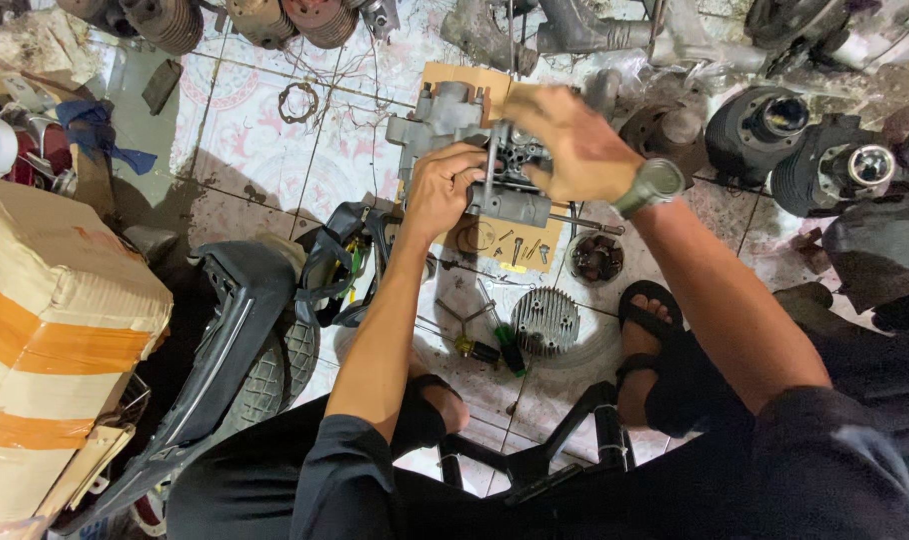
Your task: The person sits cross-legged and uses a screwdriver to tighten screws on a small engine component. They then place the component on a larger engine block and continue to tighten screws with the screwdriver.
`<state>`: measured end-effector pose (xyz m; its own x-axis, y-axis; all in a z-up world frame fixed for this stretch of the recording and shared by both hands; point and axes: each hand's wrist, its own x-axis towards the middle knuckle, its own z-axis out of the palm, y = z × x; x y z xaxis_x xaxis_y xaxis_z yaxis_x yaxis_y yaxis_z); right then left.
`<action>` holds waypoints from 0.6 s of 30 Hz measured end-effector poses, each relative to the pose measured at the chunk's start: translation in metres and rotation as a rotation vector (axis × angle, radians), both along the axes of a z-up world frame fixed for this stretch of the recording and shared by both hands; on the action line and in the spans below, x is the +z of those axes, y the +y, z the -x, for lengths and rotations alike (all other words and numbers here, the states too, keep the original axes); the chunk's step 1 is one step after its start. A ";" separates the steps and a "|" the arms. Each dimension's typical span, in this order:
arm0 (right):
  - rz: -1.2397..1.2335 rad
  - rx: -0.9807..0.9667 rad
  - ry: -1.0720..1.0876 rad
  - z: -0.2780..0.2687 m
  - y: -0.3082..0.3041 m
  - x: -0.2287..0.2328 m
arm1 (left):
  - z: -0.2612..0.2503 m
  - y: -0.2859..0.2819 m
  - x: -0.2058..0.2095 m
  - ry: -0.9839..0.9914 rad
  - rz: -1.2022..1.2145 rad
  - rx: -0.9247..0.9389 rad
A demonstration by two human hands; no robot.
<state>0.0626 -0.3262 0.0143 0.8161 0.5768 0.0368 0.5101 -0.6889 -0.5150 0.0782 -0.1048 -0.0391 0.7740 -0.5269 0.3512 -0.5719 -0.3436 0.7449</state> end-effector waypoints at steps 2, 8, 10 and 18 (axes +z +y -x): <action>-0.355 0.053 -0.413 0.000 -0.002 0.004 | -0.001 0.004 -0.005 0.005 0.024 -0.053; -0.013 0.130 -0.447 0.000 0.010 0.023 | 0.005 0.006 0.011 0.083 0.055 -0.081; -0.121 0.080 -0.253 -0.002 0.019 0.015 | 0.006 0.000 0.014 0.168 0.107 -0.019; 0.310 0.320 -0.136 0.003 0.028 0.077 | 0.002 0.000 0.008 0.073 0.139 0.084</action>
